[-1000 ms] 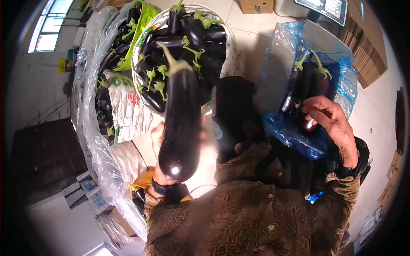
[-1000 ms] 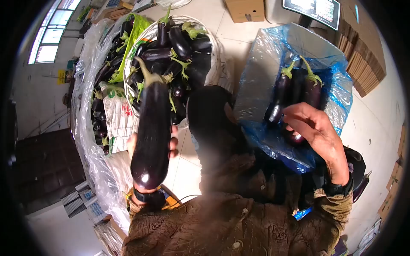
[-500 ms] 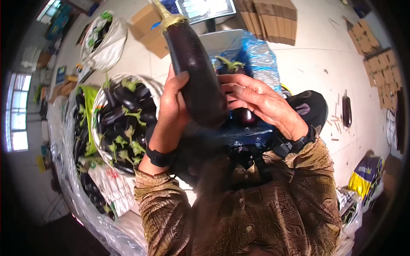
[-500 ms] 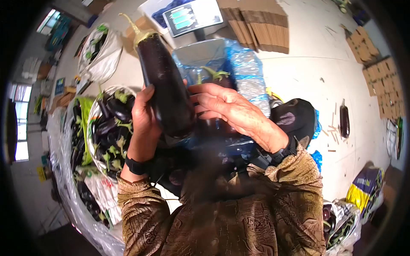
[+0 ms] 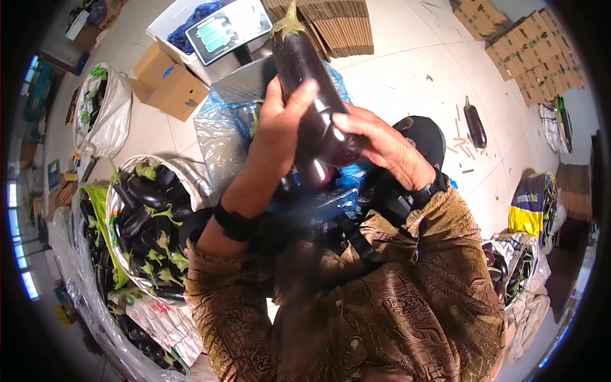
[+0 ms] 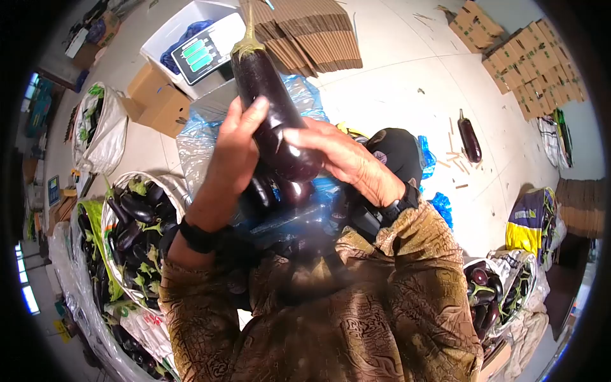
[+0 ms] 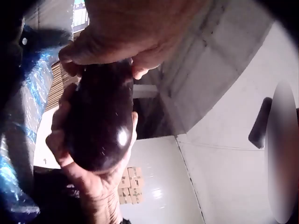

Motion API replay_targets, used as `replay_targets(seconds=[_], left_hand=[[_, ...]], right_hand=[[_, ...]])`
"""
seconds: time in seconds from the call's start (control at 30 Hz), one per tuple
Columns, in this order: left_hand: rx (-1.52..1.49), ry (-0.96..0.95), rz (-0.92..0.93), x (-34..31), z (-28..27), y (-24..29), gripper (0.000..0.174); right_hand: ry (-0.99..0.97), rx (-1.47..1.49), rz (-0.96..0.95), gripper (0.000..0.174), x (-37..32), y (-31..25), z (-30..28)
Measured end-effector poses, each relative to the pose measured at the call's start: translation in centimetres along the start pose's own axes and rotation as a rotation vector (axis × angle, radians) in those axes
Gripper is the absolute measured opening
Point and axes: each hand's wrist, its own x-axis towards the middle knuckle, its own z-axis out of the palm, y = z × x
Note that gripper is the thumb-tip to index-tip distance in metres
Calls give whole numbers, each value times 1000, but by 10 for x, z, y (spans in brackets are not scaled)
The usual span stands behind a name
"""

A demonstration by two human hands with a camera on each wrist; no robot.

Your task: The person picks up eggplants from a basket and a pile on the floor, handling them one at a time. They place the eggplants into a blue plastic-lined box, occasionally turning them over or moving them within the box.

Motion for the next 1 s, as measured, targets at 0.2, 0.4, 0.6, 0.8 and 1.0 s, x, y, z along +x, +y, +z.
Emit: replay_targets(seconds=[0.2, 0.4, 0.6, 0.8, 1.0], left_hand=[[-64, -234, 0, 40, -29, -3, 29], [-430, -182, -152, 47, -28, -11, 25], [-369, -190, -77, 44, -28, -5, 26], [-203, -141, -121, 36, -36, 2, 28], [-57, -247, -208, 27, -72, 22, 28]], right_hand=[[-501, 697, 60, 59, 12, 24, -28], [-393, 706, 57, 60, 9, 28, -25], [-230, 408, 19, 65, 11, 34, -31], [-48, 58, 115, 67, 5, 13, -1], [-165, -186, 138, 77, 39, 12, 19]])
